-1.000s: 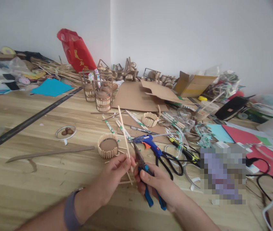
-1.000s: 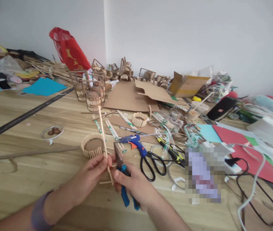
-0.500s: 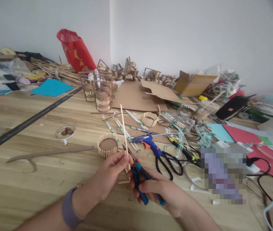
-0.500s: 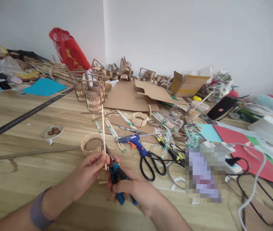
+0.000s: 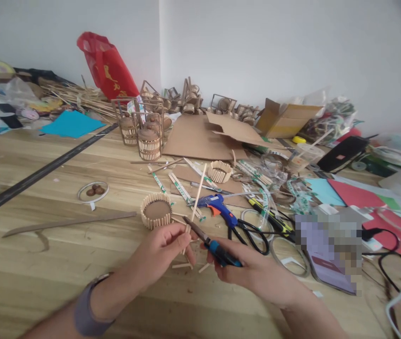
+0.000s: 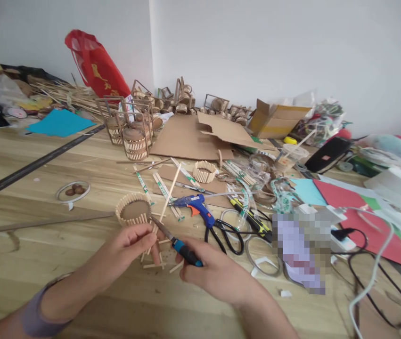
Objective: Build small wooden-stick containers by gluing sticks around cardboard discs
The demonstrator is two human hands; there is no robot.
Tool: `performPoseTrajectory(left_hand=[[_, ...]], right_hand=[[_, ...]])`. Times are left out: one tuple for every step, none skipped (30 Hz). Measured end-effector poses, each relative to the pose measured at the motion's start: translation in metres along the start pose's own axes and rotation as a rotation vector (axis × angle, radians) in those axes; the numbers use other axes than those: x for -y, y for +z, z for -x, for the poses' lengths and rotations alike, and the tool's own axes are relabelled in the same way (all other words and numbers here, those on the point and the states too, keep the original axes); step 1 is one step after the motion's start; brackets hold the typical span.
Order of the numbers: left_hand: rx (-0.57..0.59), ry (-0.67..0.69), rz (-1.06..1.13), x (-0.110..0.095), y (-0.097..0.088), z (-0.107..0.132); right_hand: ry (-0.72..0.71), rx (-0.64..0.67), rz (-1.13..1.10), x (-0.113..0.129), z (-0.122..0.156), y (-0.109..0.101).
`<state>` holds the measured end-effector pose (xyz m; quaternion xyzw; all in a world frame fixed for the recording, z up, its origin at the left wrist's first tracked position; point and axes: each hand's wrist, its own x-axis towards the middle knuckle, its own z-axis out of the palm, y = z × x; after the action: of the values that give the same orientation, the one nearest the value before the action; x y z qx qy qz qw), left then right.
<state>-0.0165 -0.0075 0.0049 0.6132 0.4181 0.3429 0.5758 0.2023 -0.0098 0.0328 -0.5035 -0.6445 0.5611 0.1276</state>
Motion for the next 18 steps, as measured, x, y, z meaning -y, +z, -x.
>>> performPoseTrajectory(left_hand=[[0.016,-0.009,0.007,0.0005,0.0002,0.0003],[0.031,-0.018,0.014,0.0011,0.0004,0.0004],[0.042,-0.025,0.019,0.0016,0.0004,0.0005],[0.049,-0.028,0.018,0.0021,0.0004,0.0004],[0.055,-0.027,0.013,0.0024,0.0002,0.0004],[0.06,-0.025,0.001,0.0026,0.0001,0.0003],[0.068,-0.019,-0.009,0.0028,-0.0001,0.0003],[0.077,-0.013,-0.015,0.0029,-0.0002,0.0003],[0.087,-0.008,-0.017,0.0031,-0.0003,0.0003],[0.098,-0.006,-0.016,0.0032,-0.0004,0.0003],[0.106,-0.003,-0.013,0.0033,-0.0004,0.0004],[0.113,-0.001,-0.006,0.0032,-0.0003,0.0005],[0.119,0.002,0.005,0.0031,-0.0001,0.0005],[0.124,0.003,0.016,0.0029,0.0002,0.0006],[0.129,0.003,0.028,0.0026,0.0006,0.0006],[0.133,0.002,0.042,0.0023,0.0011,0.0006],[0.137,-0.003,0.056,0.0019,0.0015,0.0005],[0.141,-0.01,0.071,0.0015,0.0019,0.0004]], right_hand=[[0.002,0.004,-0.009,-0.0001,-0.0003,0.0005],[0.001,0.009,-0.015,-0.0002,-0.0004,0.0009],[-0.001,0.014,-0.02,-0.0002,-0.0003,0.0012],[-0.001,0.019,-0.024,0.0,-0.0001,0.0014],[0.001,0.024,-0.029,0.0005,0.0003,0.0015],[0.006,0.03,-0.035,0.0011,0.0006,0.0016],[0.014,0.038,-0.044,0.0018,0.0009,0.0016],[0.023,0.049,-0.055,0.0026,0.0011,0.0016],[0.029,0.06,-0.066,0.0034,0.0011,0.0016],[0.033,0.07,-0.077,0.0041,0.0009,0.0015],[0.036,0.078,-0.082,0.0047,0.0006,0.0015],[0.034,0.083,-0.084,0.0052,0.0003,0.0016],[0.029,0.085,-0.086,0.0055,-0.0001,0.0016],[0.023,0.091,-0.088,0.0058,-0.0005,0.0017],[0.018,0.097,-0.091,0.006,-0.0007,0.0018],[0.014,0.104,-0.094,0.0061,-0.0009,0.0019],[0.011,0.109,-0.097,0.0062,-0.0009,0.0021],[0.009,0.11,-0.102,0.0062,-0.0008,0.0022]])
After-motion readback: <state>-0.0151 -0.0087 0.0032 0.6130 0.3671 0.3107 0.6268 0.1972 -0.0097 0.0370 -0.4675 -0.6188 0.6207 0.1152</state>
